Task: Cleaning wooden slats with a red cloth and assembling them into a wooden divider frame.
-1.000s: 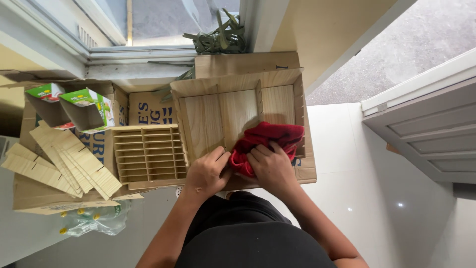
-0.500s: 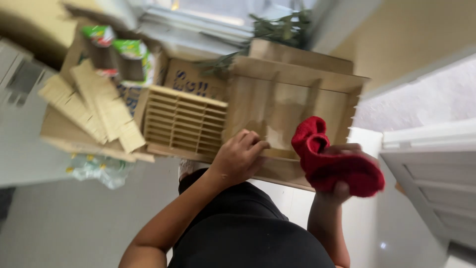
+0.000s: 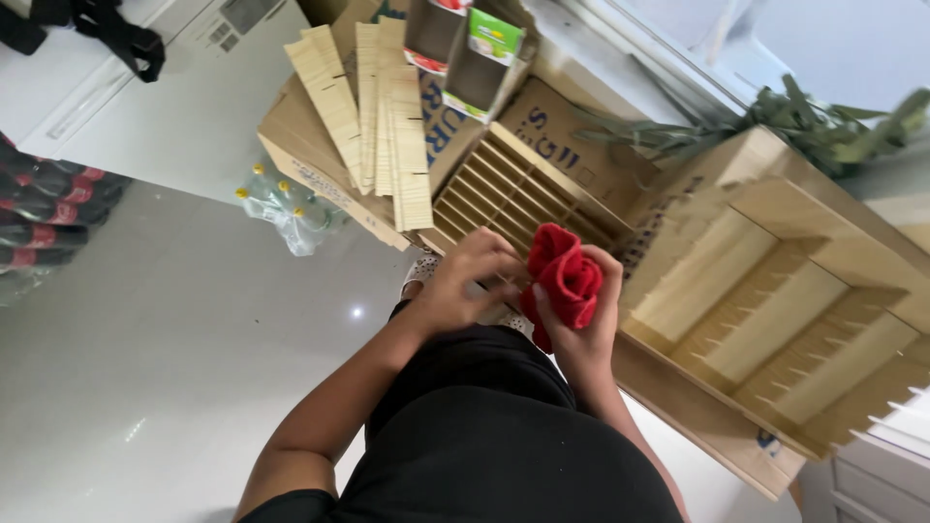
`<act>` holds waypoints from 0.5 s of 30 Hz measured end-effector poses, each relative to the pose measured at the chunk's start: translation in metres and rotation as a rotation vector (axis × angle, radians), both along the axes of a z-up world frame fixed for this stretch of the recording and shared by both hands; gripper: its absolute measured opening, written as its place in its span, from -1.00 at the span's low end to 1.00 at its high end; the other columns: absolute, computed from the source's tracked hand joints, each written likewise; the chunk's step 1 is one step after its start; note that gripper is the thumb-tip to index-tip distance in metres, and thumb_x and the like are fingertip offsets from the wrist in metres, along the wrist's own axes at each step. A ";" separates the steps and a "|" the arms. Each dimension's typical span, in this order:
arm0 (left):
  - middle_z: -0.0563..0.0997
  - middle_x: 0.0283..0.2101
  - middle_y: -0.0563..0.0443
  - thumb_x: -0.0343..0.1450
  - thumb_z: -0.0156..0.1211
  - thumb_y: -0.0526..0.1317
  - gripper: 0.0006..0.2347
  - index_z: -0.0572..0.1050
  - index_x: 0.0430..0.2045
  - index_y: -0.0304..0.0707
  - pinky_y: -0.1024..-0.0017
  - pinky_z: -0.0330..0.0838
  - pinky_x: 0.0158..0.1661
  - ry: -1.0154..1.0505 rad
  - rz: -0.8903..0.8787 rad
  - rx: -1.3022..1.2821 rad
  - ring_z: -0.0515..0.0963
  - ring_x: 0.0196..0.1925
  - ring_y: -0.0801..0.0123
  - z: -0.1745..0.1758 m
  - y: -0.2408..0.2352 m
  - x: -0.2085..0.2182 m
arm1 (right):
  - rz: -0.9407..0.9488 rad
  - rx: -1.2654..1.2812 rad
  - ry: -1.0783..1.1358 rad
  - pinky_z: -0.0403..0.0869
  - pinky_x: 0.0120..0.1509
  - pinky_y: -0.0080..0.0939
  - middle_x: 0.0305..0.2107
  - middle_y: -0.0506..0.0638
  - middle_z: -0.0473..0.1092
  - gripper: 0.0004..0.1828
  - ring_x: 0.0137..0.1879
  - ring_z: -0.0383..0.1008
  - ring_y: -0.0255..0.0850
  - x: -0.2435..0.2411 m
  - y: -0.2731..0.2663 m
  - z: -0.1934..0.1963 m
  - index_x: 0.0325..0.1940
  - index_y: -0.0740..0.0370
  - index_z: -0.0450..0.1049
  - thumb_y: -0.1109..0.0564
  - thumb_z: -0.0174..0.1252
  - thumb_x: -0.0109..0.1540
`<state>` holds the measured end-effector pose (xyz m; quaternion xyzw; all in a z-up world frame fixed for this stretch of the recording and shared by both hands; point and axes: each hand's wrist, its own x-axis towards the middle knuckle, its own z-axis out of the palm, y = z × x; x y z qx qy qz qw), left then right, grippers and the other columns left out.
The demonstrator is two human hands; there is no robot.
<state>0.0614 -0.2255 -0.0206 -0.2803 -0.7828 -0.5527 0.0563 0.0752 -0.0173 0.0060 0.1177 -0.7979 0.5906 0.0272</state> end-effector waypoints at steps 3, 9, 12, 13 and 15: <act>0.58 -0.14 0.08 0.50 0.21 -0.20 -0.90 0.59 -0.19 -0.15 0.21 0.45 0.05 -0.255 0.304 0.100 0.56 -0.02 0.26 -0.064 -0.052 -0.019 | -0.076 -0.135 -0.110 0.39 0.37 -0.15 0.14 0.11 0.31 -0.35 0.28 0.37 -0.09 -0.020 -0.037 0.003 0.30 0.25 0.20 0.25 0.33 0.20; 0.49 -0.11 -0.07 0.45 0.33 0.07 -0.59 0.42 -0.07 -0.26 0.23 0.43 -0.05 -0.198 0.818 -0.554 0.49 -0.06 0.16 -0.159 -0.120 -0.082 | -0.082 -0.523 -0.390 0.51 0.27 -0.11 0.07 0.22 0.50 -0.57 0.18 0.55 -0.04 -0.057 -0.087 -0.034 0.28 0.44 0.36 0.27 0.17 0.33; 0.43 -0.08 -0.21 0.27 0.41 0.26 -0.28 0.31 0.05 -0.37 0.17 0.40 -0.14 -0.288 0.773 -0.798 0.45 -0.08 0.06 -0.136 -0.124 -0.112 | -0.109 -0.574 -0.386 0.52 0.29 -0.12 0.07 0.18 0.49 -0.57 0.17 0.56 -0.05 -0.064 -0.112 -0.049 0.27 0.38 0.34 0.26 0.18 0.31; 0.42 -0.07 -0.19 0.19 0.44 0.25 -0.19 0.27 0.11 -0.42 0.14 0.40 -0.11 -0.208 0.778 -0.826 0.45 -0.07 0.04 -0.137 -0.125 -0.119 | -0.158 -0.549 -0.390 0.51 0.27 -0.11 0.06 0.17 0.48 -0.58 0.15 0.54 -0.07 -0.066 -0.120 -0.051 0.27 0.39 0.34 0.26 0.18 0.33; 0.40 -0.05 -0.17 0.10 0.46 0.24 -0.09 0.23 0.18 -0.48 0.12 0.41 -0.08 -0.124 0.764 -0.849 0.45 -0.05 0.03 -0.141 -0.129 -0.129 | -0.225 -0.525 -0.392 0.51 0.25 -0.11 0.05 0.16 0.47 -0.59 0.13 0.52 -0.09 -0.067 -0.137 -0.051 0.27 0.39 0.34 0.27 0.19 0.34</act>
